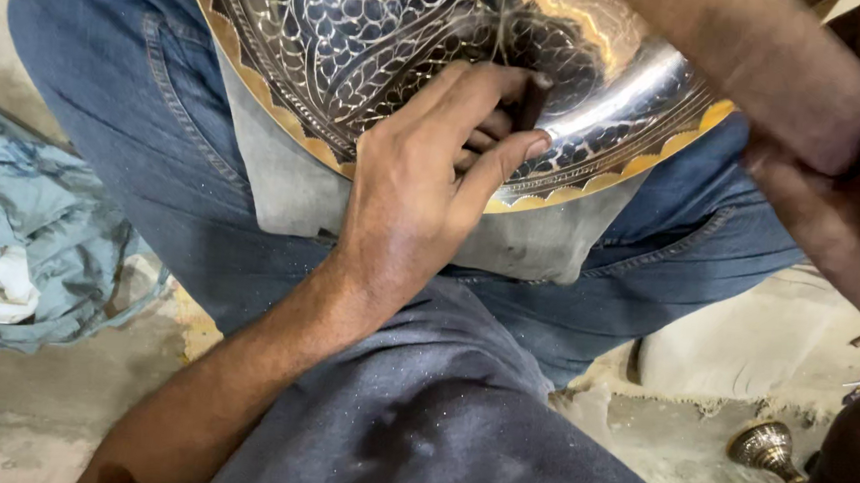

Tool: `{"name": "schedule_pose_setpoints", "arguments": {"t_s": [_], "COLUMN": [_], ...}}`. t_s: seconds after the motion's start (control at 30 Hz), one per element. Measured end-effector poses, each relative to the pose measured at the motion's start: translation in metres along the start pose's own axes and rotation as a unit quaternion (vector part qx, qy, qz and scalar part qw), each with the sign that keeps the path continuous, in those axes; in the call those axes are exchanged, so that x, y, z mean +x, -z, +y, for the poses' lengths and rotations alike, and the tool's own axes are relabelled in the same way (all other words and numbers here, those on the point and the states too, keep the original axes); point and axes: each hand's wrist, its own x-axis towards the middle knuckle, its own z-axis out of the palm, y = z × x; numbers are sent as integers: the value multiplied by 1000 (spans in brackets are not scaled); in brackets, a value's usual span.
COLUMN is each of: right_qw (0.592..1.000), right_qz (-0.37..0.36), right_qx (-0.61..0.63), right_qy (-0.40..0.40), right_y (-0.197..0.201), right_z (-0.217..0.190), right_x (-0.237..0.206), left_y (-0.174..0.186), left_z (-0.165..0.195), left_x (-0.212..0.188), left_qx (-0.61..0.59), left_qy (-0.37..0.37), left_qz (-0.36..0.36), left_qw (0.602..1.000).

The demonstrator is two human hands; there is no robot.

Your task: The person is hammering a large, ornate metal plate with a wooden mallet. They hold the plate steady with their left hand while striking it repeatedly with the mallet in their right hand.

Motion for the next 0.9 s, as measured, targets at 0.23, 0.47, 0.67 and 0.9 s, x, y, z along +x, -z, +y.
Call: {"name": "schedule_pose_setpoints", "arguments": {"t_s": [0.23,0.47,0.67,0.9], "right_qw": [993,860,900,979], "right_qz": [-21,6,45,62], "right_qx": [102,500,433,191], "right_qy": [-55,-104,-31,43], "right_y": [-30,-82,-83,-62], "right_z": [26,90,110,67], "right_x": [-3,-12,-13,-22], "left_y": [-2,1,-2,2], "left_z": [0,-1,-2,-1], "left_x": [0,-2,-3,-3], "left_qx": [12,13,35,53], "left_qy": [-23,-6,-24,-30], "left_qz": [13,2,8,0], "left_qw": [1000,1000,999,998]}}
